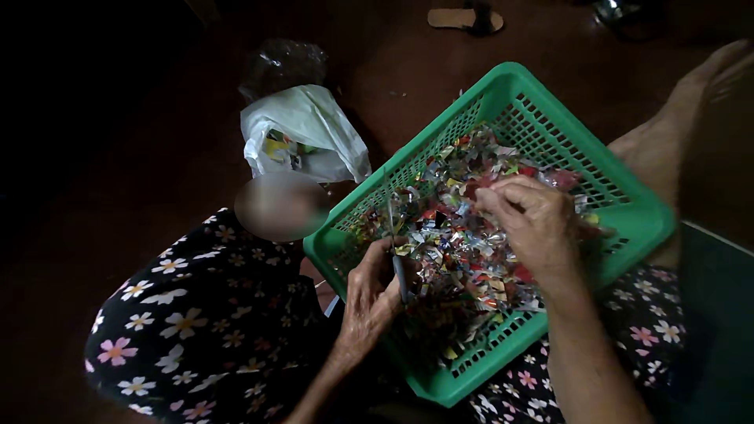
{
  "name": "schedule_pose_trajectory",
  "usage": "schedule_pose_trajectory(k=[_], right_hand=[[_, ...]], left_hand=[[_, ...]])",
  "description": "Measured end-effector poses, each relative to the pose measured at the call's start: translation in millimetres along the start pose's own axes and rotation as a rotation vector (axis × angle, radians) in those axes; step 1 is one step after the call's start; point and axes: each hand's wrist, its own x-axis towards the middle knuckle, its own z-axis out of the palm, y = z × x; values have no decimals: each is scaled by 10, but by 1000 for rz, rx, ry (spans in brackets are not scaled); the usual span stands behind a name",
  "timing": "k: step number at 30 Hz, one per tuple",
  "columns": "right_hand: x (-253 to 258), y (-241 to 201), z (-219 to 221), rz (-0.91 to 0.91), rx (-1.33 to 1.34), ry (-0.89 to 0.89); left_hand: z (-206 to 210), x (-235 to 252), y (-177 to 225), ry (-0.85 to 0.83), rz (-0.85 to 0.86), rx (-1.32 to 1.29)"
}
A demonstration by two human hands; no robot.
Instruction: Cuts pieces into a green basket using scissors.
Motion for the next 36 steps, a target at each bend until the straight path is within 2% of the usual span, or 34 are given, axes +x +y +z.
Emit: schedule_pose_trajectory(k=[2,4,7,9,12,15,18,21,25,31,36], right_hand=[[5,-16,69,-109,-90,31],[16,-97,216,-256,-137,-31],[-48,-231,617,-472,-235,-249],[-117,-229,857,-504,-346,-413],[-172,-193,851,-426,-399,-503],[-81,-135,553,-145,-296,-543],[43,-26,286,79,-112,-529],[46,1,111,128,143,-452],[36,1,75,222,328,-489],[19,3,72,272,438,-502],[22,22,36,270,426,-458]], left_hand=[[-25,-7,45,103,102,-51],[-63,2,123,206,181,-60],[-78,24,184,253,215,-47],[-67,22,154,212,185,-72],[-58,24,77,126,108,-73],[-100,28,-15,-2,48,88],[-124,29,-83,-128,-10,374],[-97,17,-73,-197,-23,595],[-65,3,-60,-200,24,704],[-35,31,-77,-192,76,753],[-63,53,-90,-192,87,589]])
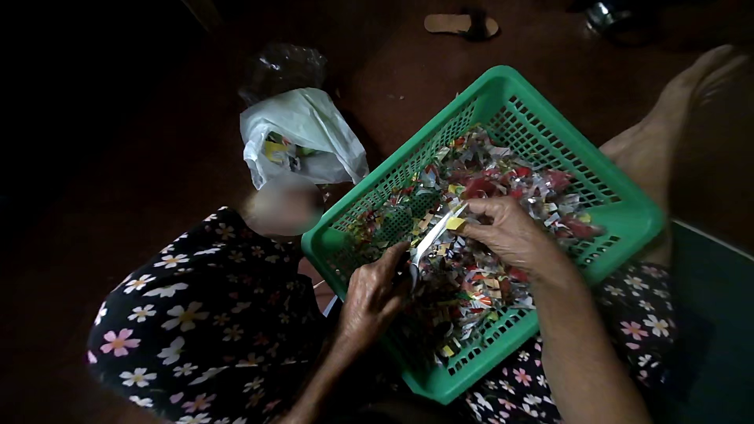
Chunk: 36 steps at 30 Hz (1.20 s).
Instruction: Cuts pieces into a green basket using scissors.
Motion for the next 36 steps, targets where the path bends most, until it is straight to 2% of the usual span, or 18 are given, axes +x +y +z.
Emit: schedule_pose_trajectory(k=[2,4,6,8,11,15,23,29,34,36], right_hand=[[-12,-26,-22,-15,22,-12],[-28,-34,-46,-38,74,-32],[-44,-33,-58,-66,114,-48],[-50,-28,-44,-90,109,-39],[-48,-25,-14,-110,82,-47],[-34,-14,8,-126,20,-51],[-68,-124,122,-15,-167,-59],[-56,-121,114,-27,-244,3],[-62,-125,61,-4,-218,0],[-70,-136,59,-11,-218,-20]], left_hand=[[6,4,-22,-12,-1,-134],[-4,15,-32,-97,-33,-247],[1,20,-41,-199,-51,-202],[-2,12,-8,-232,-79,-69],[-24,2,40,-184,-119,46],[57,11,29,-26,-23,95],[82,119,66,-28,-26,141],[151,136,67,144,25,231],[147,92,48,157,36,182],[102,70,45,99,23,174]])
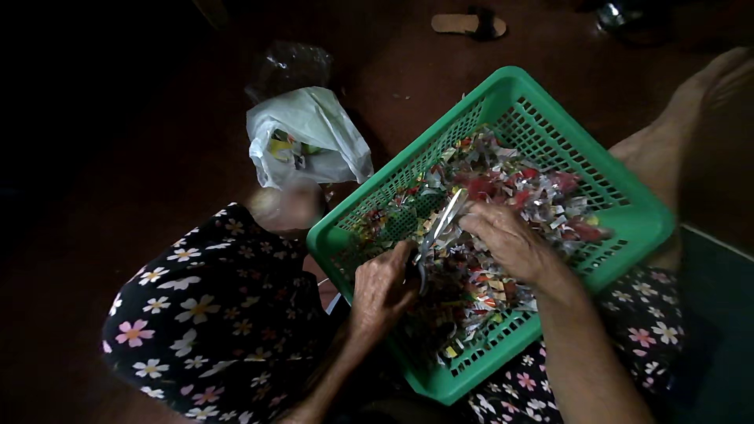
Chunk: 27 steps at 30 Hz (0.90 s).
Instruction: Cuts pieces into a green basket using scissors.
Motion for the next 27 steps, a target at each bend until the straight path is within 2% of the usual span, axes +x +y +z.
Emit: schedule_pose_trajectory(k=[3,6,14,18,21,23,27], right_hand=[[-3,5,-2,-19,-22,-6],[6,19,14,-42,-34,-1],[28,3,27,-3,-52,7],[14,78,-96,-32,-6,49],[13,129,-115,-81,14,1],[17,141,-92,-99,4,-50],[-3,121,-62,-83,-22,-76]], left_hand=[[-50,-26,-15,-136,-33,16],[-50,-5,8,-193,-31,30],[15,30,25,-69,-12,85],[-43,-10,10,-101,-44,35],[-81,-20,2,-234,-34,33],[-52,6,21,-259,-21,49],[-27,60,63,-168,-63,75]])
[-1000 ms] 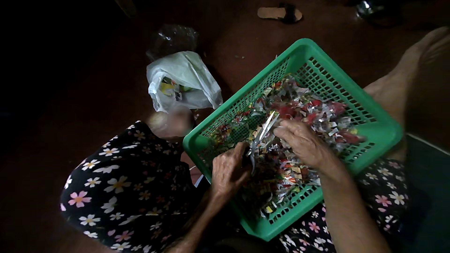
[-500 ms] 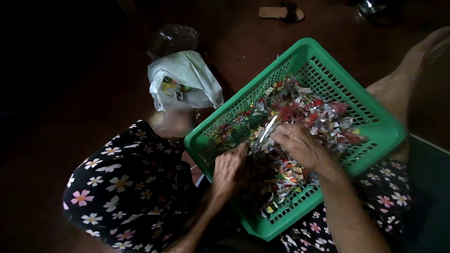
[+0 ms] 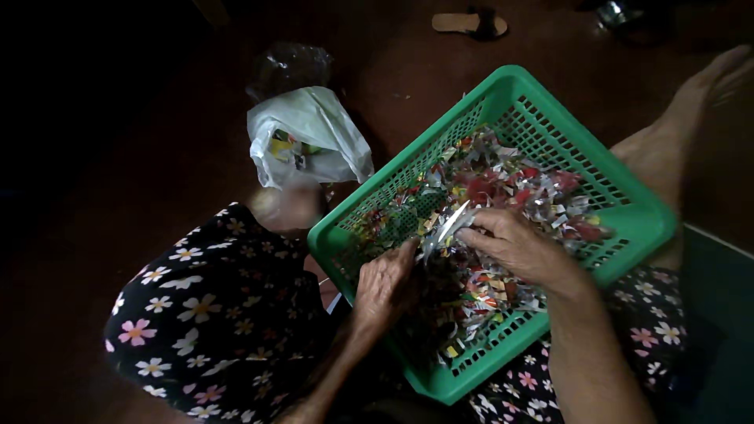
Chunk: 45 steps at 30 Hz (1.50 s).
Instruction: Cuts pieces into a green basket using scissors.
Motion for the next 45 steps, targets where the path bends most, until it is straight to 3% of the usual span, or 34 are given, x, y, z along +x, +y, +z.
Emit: schedule_pose_trajectory(k=[5,8,11,16,21,26,33,37,45], right_hand=[[-25,18,-81,-55,-147,249],[-43,52,-143,-42,-101,281],[-48,63,-152,-9,-20,303],[-27,35,-113,-5,-312,527],[11,19,-55,-85,-340,628],[67,76,29,-192,-329,402],[158,100,307,16,-505,61],[134,127,139,-40,-321,170],[75,-26,85,121,127,231]], left_hand=[[-16,-47,-189,70,-11,-299],[4,-65,-226,96,-4,-503],[19,-77,-216,102,-21,-559],[21,-91,-226,110,-16,-641],[36,-91,-208,107,-31,-617],[61,-88,-210,81,-26,-610],[54,-85,-211,57,-50,-572],[29,-83,-202,13,-81,-428],[10,-82,-104,-43,-22,-158]])
